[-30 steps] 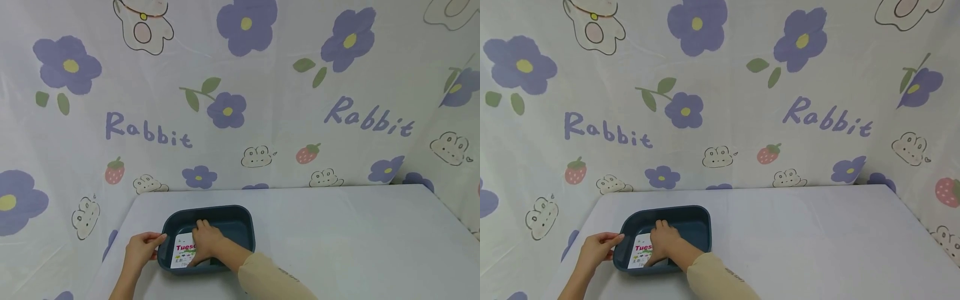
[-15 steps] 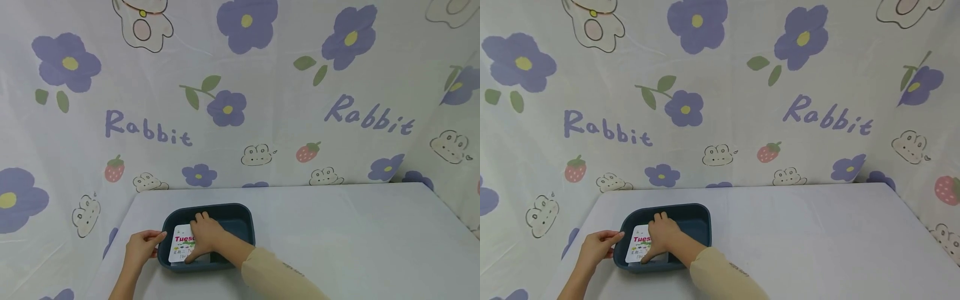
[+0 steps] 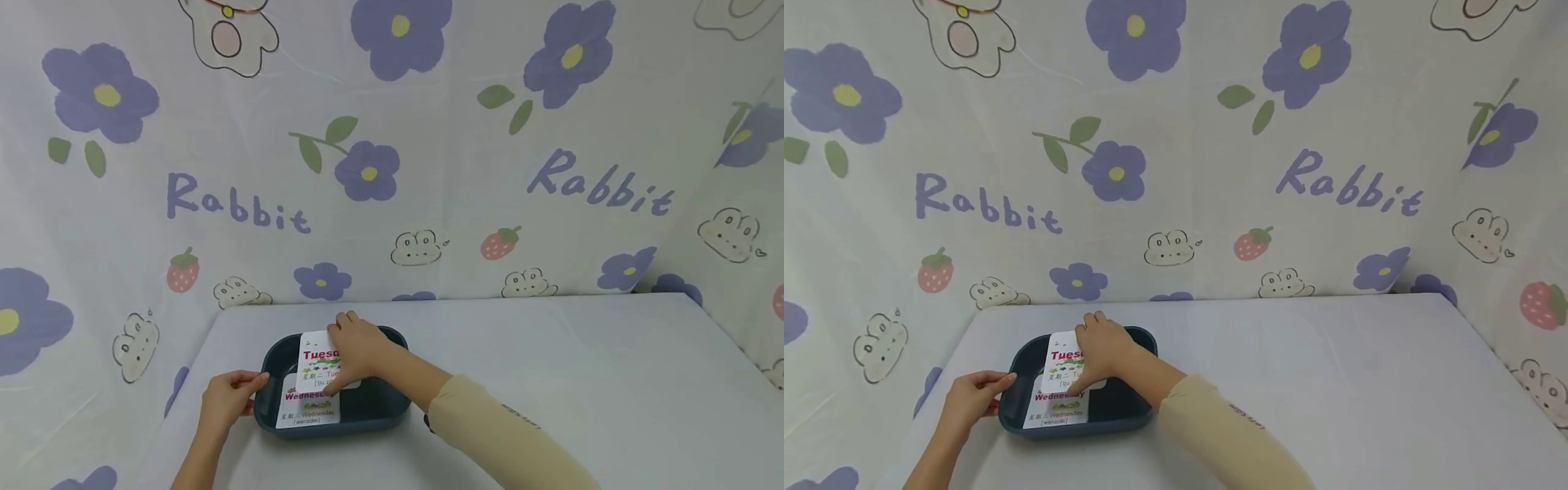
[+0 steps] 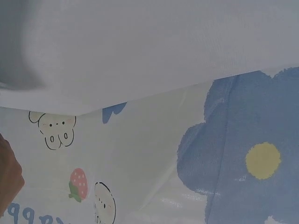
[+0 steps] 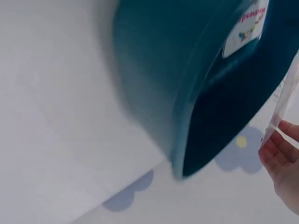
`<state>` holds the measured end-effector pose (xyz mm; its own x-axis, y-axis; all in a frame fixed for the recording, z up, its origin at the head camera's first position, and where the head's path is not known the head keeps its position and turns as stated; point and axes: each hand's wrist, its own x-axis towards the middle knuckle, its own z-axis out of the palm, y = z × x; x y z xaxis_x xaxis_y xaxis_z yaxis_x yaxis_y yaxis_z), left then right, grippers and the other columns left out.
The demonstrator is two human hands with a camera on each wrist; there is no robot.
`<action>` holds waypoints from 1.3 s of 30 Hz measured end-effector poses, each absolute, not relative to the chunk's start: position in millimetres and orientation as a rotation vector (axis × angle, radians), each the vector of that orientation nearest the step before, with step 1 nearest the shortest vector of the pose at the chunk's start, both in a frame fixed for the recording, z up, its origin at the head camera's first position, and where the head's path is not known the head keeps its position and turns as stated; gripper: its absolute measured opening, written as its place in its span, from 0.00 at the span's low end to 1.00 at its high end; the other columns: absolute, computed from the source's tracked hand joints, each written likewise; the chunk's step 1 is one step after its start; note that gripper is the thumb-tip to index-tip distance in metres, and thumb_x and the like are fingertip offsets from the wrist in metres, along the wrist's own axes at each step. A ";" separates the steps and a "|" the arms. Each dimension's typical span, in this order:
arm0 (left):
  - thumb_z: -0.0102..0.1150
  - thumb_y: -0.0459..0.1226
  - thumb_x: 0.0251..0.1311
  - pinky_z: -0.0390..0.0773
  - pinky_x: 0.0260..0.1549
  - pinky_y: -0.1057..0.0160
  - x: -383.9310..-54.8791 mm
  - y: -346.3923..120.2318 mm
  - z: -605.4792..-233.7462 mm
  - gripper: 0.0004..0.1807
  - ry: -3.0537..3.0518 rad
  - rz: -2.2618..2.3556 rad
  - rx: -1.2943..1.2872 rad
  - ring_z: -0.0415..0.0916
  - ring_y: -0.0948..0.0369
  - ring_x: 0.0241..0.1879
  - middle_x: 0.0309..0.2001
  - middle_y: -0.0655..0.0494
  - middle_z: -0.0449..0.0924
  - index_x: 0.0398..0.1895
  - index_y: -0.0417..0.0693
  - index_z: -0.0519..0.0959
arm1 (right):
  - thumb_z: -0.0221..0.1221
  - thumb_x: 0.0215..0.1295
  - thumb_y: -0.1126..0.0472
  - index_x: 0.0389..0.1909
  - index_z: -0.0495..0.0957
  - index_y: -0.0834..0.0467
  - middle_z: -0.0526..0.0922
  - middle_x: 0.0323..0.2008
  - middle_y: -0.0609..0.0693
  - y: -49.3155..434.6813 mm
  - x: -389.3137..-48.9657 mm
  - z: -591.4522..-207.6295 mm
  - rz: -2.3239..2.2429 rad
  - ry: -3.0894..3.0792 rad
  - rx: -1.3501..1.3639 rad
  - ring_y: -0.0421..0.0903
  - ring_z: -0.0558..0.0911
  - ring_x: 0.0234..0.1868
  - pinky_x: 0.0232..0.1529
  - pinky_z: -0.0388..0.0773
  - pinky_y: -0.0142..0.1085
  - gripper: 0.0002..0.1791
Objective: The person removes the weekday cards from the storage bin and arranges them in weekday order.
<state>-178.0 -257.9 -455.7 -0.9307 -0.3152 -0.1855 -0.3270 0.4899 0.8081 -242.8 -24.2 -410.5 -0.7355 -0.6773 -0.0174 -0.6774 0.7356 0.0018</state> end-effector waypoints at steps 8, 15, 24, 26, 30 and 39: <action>0.61 0.43 0.56 0.77 0.19 0.69 -179.3 -258.6 -458.1 0.20 2.713 1.467 -0.568 0.71 0.64 0.18 0.27 0.53 0.80 0.42 0.34 0.78 | 0.63 0.34 0.26 0.58 0.66 0.60 0.70 0.51 0.52 12.8 -249.3 -398.7 -0.083 2.939 -1.105 0.45 0.66 0.48 0.51 0.71 0.36 0.55; 0.61 0.44 0.55 0.77 0.19 0.68 -180.1 -258.4 -458.9 0.21 2.712 1.450 -0.575 0.71 0.64 0.18 0.26 0.54 0.79 0.43 0.33 0.78 | 0.65 0.34 0.28 0.58 0.67 0.61 0.71 0.50 0.53 56.9 -253.7 -391.1 -0.137 2.970 -1.008 0.46 0.67 0.46 0.48 0.73 0.37 0.54; 0.62 0.46 0.55 0.77 0.19 0.68 -177.7 -257.6 -456.4 0.24 2.699 1.438 -0.598 0.71 0.64 0.17 0.27 0.52 0.79 0.44 0.33 0.78 | 0.67 0.32 0.30 0.56 0.68 0.62 0.71 0.47 0.54 112.9 -259.7 -391.7 -0.155 3.001 -0.895 0.46 0.66 0.44 0.41 0.73 0.36 0.53; 0.62 0.46 0.55 0.77 0.19 0.68 -177.6 -256.9 -456.2 0.24 2.696 1.433 -0.598 0.72 0.64 0.17 0.27 0.53 0.79 0.44 0.33 0.78 | 0.66 0.33 0.30 0.56 0.68 0.63 0.71 0.46 0.54 125.8 -259.0 -390.3 -0.149 3.004 -0.872 0.46 0.66 0.44 0.40 0.73 0.36 0.53; 0.62 0.46 0.55 0.77 0.19 0.68 -176.9 -256.0 -457.1 0.24 2.690 1.426 -0.620 0.71 0.63 0.18 0.27 0.53 0.78 0.44 0.33 0.78 | 0.66 0.33 0.30 0.56 0.68 0.64 0.71 0.45 0.54 150.3 -257.3 -388.2 -0.154 3.003 -0.826 0.47 0.67 0.44 0.39 0.72 0.37 0.54; 0.62 0.48 0.54 0.77 0.20 0.68 -178.8 -258.0 -458.3 0.24 2.671 1.428 -0.621 0.72 0.63 0.18 0.26 0.53 0.78 0.43 0.34 0.78 | 0.68 0.33 0.34 0.55 0.69 0.66 0.70 0.44 0.54 187.1 -256.9 -399.8 -0.194 2.987 -0.719 0.47 0.68 0.43 0.37 0.73 0.38 0.52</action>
